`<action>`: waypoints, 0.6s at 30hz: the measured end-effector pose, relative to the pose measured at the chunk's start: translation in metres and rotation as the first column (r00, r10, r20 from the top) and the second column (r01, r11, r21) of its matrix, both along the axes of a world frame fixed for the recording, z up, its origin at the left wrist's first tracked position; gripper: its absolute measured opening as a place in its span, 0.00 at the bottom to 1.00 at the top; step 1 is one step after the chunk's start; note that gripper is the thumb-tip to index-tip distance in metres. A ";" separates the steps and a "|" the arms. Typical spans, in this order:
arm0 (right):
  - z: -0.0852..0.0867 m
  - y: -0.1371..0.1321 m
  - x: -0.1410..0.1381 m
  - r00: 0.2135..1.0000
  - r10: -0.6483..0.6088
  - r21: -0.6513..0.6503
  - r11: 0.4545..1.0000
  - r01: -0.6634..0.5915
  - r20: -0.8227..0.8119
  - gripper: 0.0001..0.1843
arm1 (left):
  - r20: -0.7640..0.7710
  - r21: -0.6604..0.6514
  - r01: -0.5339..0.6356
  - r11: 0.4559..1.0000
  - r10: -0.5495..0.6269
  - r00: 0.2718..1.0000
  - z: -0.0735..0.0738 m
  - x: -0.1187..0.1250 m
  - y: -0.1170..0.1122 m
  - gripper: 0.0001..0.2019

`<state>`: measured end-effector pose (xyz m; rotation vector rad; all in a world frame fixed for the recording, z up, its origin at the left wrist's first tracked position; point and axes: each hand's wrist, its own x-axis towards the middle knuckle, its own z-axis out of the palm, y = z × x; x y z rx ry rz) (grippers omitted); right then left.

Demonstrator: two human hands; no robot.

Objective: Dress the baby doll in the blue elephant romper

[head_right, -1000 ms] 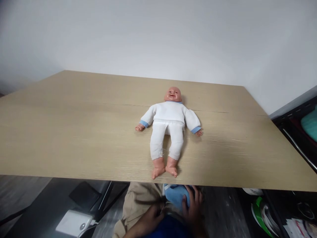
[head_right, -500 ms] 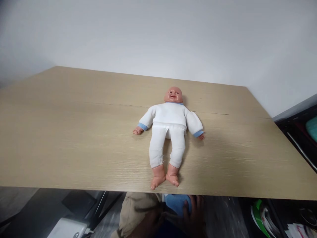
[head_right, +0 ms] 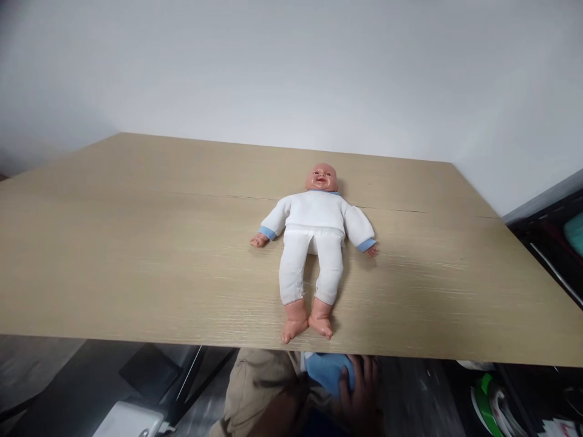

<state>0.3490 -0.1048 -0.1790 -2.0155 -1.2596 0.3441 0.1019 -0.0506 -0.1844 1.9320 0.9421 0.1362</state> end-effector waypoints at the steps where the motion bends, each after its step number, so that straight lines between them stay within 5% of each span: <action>1: -0.002 0.000 0.000 1.000 0.008 -0.015 1.000 -0.008 0.004 0.17 | -0.030 0.041 -0.003 0.999 0.004 1.000 0.000 0.002 0.001 0.23; 8: -0.013 0.005 -0.001 1.000 0.001 0.030 1.000 -0.002 0.022 0.15 | -0.152 0.286 0.005 0.958 0.041 0.988 0.016 0.009 0.012 0.09; 18: 0.000 -0.006 0.018 0.961 -0.216 0.109 0.965 0.237 -0.176 0.18 | -0.130 0.334 -0.110 0.936 0.161 0.978 0.055 -0.003 0.028 0.12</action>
